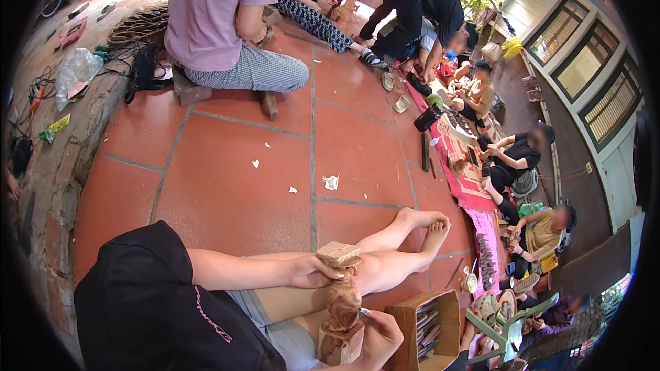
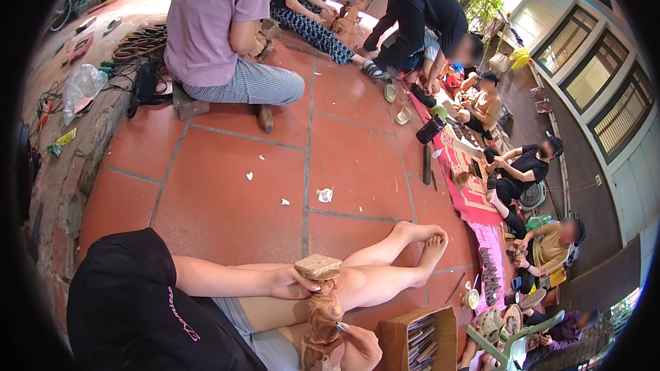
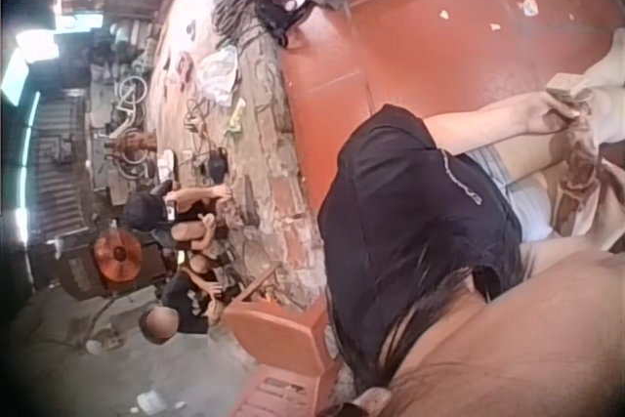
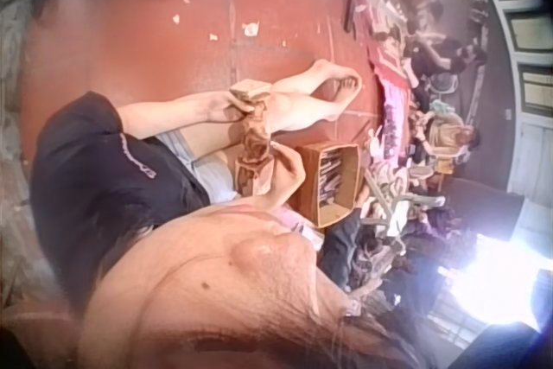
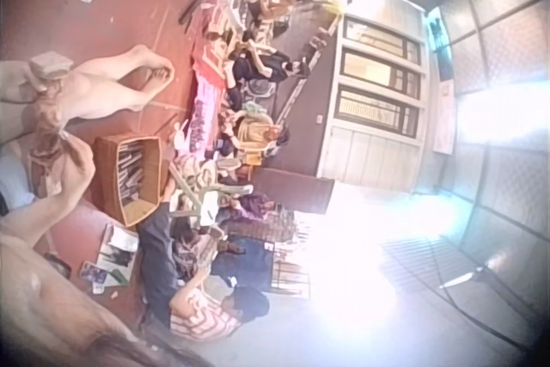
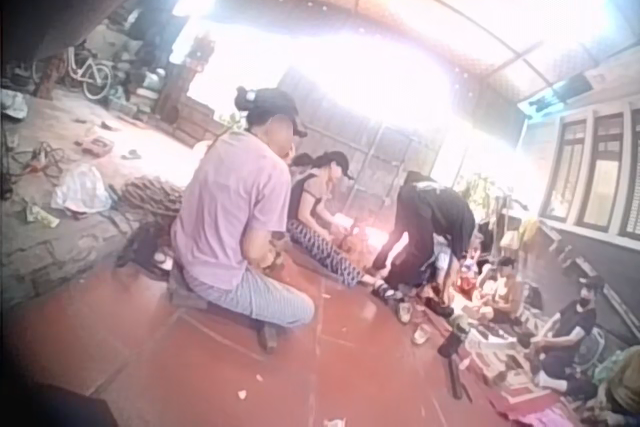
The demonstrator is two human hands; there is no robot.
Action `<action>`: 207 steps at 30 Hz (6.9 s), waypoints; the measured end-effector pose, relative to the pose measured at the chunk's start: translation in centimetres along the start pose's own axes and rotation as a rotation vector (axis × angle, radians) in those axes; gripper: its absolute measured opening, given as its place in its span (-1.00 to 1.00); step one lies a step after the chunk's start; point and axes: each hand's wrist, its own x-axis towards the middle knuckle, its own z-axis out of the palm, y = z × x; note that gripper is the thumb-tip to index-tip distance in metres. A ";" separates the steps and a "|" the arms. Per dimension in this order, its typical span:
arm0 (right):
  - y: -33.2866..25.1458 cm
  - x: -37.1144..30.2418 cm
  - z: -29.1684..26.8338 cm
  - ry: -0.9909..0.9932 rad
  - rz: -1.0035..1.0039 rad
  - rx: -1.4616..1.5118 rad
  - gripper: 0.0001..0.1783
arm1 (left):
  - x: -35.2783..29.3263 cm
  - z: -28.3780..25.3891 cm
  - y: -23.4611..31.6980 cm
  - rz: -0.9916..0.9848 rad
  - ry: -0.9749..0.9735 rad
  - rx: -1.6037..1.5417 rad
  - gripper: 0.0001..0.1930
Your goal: The person is sitting on the floor and carving a piece of wood using a small knife. They hold the wood in their left hand and use the knife in their right hand to shape it. The person occasionally pauses to inspect the wood and adjust their grip.
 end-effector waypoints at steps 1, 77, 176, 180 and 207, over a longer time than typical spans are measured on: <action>0.5 0.1 0.1 -0.015 0.017 0.009 -0.78 | 0.0 0.1 0.0 0.000 -0.008 -0.001 -0.50; -0.7 0.0 0.0 -0.068 -0.079 0.007 -0.74 | -0.1 0.1 -0.1 0.015 0.027 -0.014 -0.50; -1.3 0.2 1.1 -0.065 -0.084 -0.047 -0.74 | 0.0 0.1 -0.1 0.015 0.039 -0.004 -0.49; -0.2 0.4 0.6 -0.006 -0.082 -0.179 -0.74 | 0.0 0.3 -0.1 0.011 0.043 -0.004 -0.50; -0.7 0.4 0.7 0.003 -0.114 -0.268 -0.74 | 0.1 -0.2 -0.2 0.019 0.051 -0.004 -0.51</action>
